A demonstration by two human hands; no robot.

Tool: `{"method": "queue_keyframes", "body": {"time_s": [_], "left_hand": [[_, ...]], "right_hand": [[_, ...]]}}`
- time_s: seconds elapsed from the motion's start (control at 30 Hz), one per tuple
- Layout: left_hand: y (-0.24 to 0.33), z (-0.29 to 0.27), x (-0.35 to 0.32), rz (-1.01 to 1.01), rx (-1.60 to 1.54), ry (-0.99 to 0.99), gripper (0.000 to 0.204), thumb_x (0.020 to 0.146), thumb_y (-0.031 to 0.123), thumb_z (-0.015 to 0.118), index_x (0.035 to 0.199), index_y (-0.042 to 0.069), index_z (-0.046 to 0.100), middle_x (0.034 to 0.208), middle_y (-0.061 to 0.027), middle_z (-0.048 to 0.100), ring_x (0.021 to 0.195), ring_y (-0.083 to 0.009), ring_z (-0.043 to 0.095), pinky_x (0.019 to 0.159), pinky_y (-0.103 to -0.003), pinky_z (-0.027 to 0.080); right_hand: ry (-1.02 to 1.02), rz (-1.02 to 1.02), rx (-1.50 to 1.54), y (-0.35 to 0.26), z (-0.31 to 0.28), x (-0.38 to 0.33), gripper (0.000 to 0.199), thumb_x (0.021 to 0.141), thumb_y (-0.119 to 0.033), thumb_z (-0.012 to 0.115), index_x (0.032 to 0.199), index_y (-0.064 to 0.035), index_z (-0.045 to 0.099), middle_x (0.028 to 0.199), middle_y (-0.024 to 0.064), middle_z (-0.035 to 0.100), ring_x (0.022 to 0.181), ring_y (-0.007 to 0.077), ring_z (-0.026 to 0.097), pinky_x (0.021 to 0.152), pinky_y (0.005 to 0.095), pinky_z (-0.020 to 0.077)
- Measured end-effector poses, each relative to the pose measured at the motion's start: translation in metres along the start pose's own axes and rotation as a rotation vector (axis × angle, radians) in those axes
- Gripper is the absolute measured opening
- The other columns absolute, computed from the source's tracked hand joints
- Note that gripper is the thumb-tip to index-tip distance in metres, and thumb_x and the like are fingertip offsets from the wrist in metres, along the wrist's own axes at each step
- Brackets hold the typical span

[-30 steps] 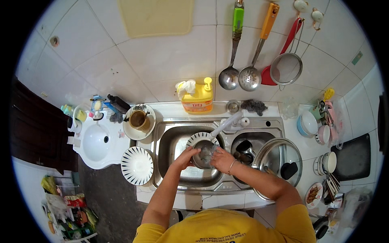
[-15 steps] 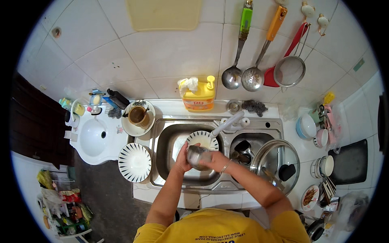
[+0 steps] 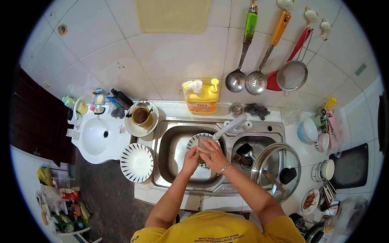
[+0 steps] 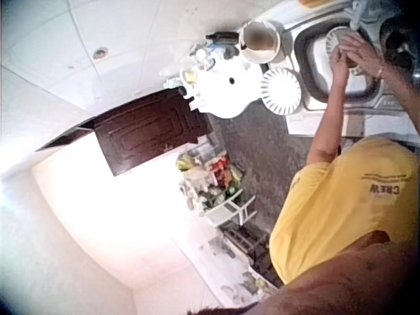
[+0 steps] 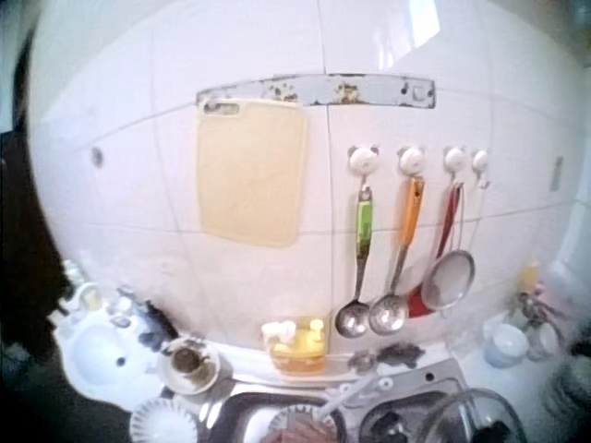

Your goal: The person washes chopsticks, bowls, and a metal pot lid in a double-basin sink using a sponge and detergent, then sets the items on the adjacent counter.

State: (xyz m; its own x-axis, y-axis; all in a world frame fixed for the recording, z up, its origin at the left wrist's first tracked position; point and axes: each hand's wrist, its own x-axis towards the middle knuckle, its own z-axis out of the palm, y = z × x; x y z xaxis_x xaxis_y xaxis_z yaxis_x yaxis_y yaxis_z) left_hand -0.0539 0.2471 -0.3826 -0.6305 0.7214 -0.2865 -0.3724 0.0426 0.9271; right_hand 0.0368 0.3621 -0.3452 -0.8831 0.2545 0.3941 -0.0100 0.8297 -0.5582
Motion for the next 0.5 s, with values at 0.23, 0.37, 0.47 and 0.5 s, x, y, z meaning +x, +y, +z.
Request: {"method": "queue_keyframes", "body": {"time_s": [0.23, 0.37, 0.47, 0.5], "left_hand": [[-0.001, 0.016, -0.009, 0.038, 0.113, 0.01, 0.023, 0.092, 0.02, 0.045, 0.094, 0.001, 0.058, 0.078, 0.0025, 0.055, 0.071, -0.0053, 0.047, 0.066, -0.021, 0.039], [-0.009, 0.006, 0.0, 0.041, 0.109, -0.004, 0.021, 0.092, 0.02, 0.045, 0.092, 0.002, 0.058, 0.074, 0.0042, 0.052, 0.067, -0.0043, 0.044, 0.062, -0.02, 0.037], [-0.013, 0.008, 0.002, 0.066, 0.118, -0.015, 0.021, 0.091, 0.019, 0.046, 0.091, 0.002, 0.058, 0.074, 0.0049, 0.051, 0.067, -0.004, 0.043, 0.062, -0.02, 0.037], [-0.012, 0.012, -0.002, 0.043, 0.092, -0.018, 0.021, 0.091, 0.019, 0.046, 0.091, 0.002, 0.058, 0.075, 0.0049, 0.051, 0.067, -0.0041, 0.043, 0.064, -0.02, 0.037]], "right_hand": [[-0.094, 0.8, 0.743, 0.052, 0.012, 0.014, 0.031, 0.087, -0.026, 0.046, 0.111, -0.0085, 0.056, 0.107, 0.0099, 0.059, 0.099, 0.0208, 0.055, 0.088, 0.0308, 0.0405], [-0.081, 0.245, -0.027, 0.004, 0.004, 0.01, 0.03, 0.083, -0.022, 0.051, 0.111, -0.0121, 0.057, 0.119, 0.0125, 0.051, 0.109, 0.0278, 0.048, 0.096, 0.0366, 0.0337], [-0.078, 0.221, 0.225, 0.033, 0.012, 0.009, 0.031, 0.082, -0.02, 0.053, 0.11, -0.0098, 0.057, 0.115, 0.0141, 0.053, 0.106, 0.0297, 0.05, 0.094, 0.0367, 0.0358], [-0.089, 0.452, 0.412, 0.057, 0.02, 0.006, 0.03, 0.082, -0.019, 0.052, 0.11, -0.0083, 0.057, 0.112, 0.0146, 0.055, 0.103, 0.0297, 0.052, 0.092, 0.036, 0.0376]]}}
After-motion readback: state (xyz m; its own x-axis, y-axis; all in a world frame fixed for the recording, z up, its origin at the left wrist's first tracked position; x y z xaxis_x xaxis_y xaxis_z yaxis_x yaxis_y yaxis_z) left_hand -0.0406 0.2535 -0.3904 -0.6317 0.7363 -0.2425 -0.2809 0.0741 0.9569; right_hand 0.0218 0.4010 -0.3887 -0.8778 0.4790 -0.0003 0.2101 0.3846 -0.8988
